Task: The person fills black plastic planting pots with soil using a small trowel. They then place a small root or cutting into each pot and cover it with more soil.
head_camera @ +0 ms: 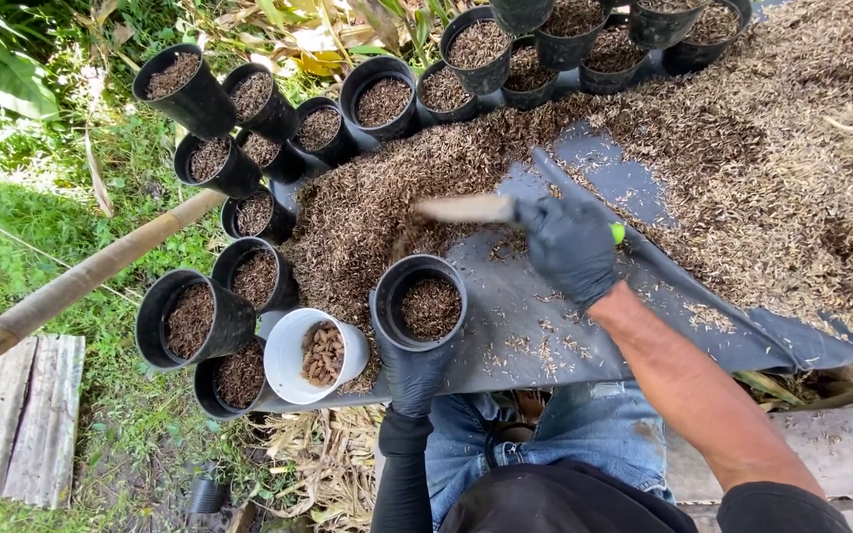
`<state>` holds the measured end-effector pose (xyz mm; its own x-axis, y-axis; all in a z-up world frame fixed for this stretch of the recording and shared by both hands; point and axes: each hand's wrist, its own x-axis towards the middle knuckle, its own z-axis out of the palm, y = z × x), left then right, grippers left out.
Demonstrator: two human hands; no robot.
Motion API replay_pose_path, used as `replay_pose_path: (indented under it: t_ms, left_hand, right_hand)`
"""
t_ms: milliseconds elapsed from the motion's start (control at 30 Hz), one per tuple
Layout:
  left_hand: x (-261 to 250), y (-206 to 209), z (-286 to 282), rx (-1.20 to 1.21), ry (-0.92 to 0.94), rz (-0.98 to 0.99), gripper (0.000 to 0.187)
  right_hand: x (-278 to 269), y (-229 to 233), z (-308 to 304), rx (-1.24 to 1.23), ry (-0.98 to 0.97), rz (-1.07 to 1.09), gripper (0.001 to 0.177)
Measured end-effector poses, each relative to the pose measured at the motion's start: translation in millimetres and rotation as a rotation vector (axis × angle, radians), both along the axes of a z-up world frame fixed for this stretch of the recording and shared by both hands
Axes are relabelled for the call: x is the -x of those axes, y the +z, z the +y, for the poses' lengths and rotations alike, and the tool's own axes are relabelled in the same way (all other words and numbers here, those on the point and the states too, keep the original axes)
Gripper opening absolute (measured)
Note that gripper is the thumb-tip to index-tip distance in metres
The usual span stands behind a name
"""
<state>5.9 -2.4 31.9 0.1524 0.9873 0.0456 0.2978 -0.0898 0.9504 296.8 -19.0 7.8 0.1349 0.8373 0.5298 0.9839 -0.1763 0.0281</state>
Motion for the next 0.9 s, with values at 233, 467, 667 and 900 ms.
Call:
replay_pose_path:
  t_ms: [233,467,667,900]
  left_hand:
    - [2.5,-14.5,0.5,0.007,-0.011,0.011,0.122]
    - [-1.3,-7.1,-1.4,0.035,-0.008,-0.039,0.119]
    - [-3.1,-6.2,-0.1,0.049,0.007,-0.007,0.122]
    - [2.5,-9.7,0.1,0.042,-0.001,-0.007,0.123]
  right_hand:
    - [7.2,57.8,-14.3,0.125,-0.157,-0.126,0.023]
    - [-14.2,1.5,-0.3,0.019,-0.203,-0.119,0.031]
    - [12.0,55.6,-7.1,0.091,-0.12,-0.053,0.036]
    - [10.6,-41.6,3.5,0.085,0.168,0.174,0.036]
